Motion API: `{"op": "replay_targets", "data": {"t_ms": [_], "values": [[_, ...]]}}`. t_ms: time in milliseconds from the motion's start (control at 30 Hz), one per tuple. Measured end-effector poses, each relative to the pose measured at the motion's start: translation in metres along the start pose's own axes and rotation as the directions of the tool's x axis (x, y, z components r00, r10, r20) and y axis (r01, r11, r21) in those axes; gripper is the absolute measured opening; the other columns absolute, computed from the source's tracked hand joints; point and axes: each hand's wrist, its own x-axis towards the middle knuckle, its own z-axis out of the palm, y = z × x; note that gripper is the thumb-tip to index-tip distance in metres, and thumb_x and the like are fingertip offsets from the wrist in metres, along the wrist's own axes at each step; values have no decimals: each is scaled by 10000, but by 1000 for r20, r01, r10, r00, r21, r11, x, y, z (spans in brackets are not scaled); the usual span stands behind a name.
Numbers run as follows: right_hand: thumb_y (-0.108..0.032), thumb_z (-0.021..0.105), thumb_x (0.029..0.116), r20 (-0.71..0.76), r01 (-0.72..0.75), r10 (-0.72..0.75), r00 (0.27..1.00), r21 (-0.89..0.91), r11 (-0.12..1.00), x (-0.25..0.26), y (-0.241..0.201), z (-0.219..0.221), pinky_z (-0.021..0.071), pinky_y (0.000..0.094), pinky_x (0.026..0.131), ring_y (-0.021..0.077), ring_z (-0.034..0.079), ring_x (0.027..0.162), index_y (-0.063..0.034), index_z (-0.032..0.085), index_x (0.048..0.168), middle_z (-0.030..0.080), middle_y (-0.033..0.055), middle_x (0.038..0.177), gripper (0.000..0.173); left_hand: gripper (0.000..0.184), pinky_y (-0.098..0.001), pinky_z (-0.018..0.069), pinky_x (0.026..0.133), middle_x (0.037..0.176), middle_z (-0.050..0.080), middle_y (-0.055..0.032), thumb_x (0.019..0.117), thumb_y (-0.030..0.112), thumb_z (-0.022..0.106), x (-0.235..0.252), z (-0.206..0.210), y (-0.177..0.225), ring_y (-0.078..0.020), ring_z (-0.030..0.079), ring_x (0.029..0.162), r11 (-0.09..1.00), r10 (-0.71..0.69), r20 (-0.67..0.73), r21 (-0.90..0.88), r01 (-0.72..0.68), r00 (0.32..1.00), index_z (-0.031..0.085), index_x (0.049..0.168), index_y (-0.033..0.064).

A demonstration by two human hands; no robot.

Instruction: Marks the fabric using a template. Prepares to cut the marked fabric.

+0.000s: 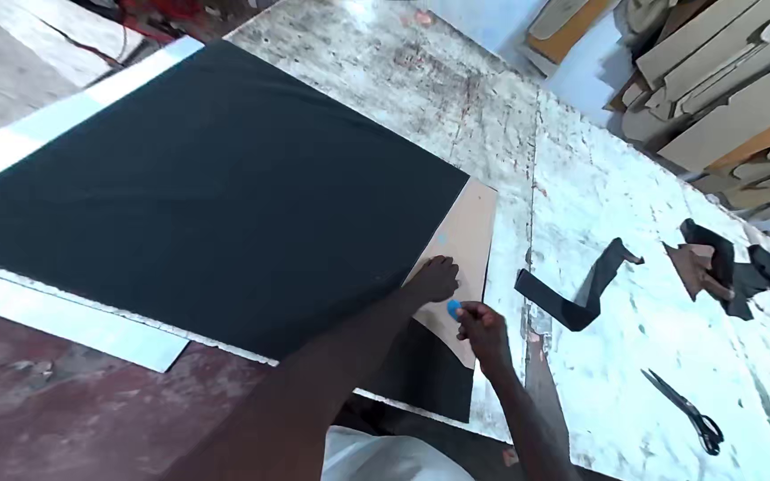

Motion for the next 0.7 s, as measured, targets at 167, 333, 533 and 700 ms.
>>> {"op": "replay_targets", "data": {"t_ms": [167,333,533,700], "values": [[-201,594,1050,223,45,-43,974,-4,999,9,22,38,630,420,692,239,719,747,14,597,1212,697,158,952,270,570,-570,307,1199,1531,458,-287,1123,333,391,0,-30,11,-401,434,1447,985,-43,113,-161,61,993,372,1543,-53],[-155,620,1012,217,156,-152,964,-2,988,43,24,70,635,419,652,232,720,676,33,659,1168,720,146,857,247,629,-576,273,1214,1579,404,-271,1123,398,358,-6,-26,25,-387,378,1488,985,-124,172,-95,142,977,346,1556,-58],[-163,662,967,208,22,-17,978,-23,1000,56,2,88,604,401,594,208,686,615,-8,687,1077,703,115,803,192,661,-598,283,1200,1570,411,-279,1114,436,365,-3,-25,39,-399,380,1483,966,-209,164,-116,229,964,354,1553,-58],[-166,703,923,249,-58,84,965,-109,992,52,-10,97,591,408,594,212,683,624,-18,688,1018,697,116,787,177,670,-605,327,1166,1498,476,-312,1114,452,345,-3,-23,39,-418,442,1431,966,-226,166,-87,243,960,436,1479,-102]]}}
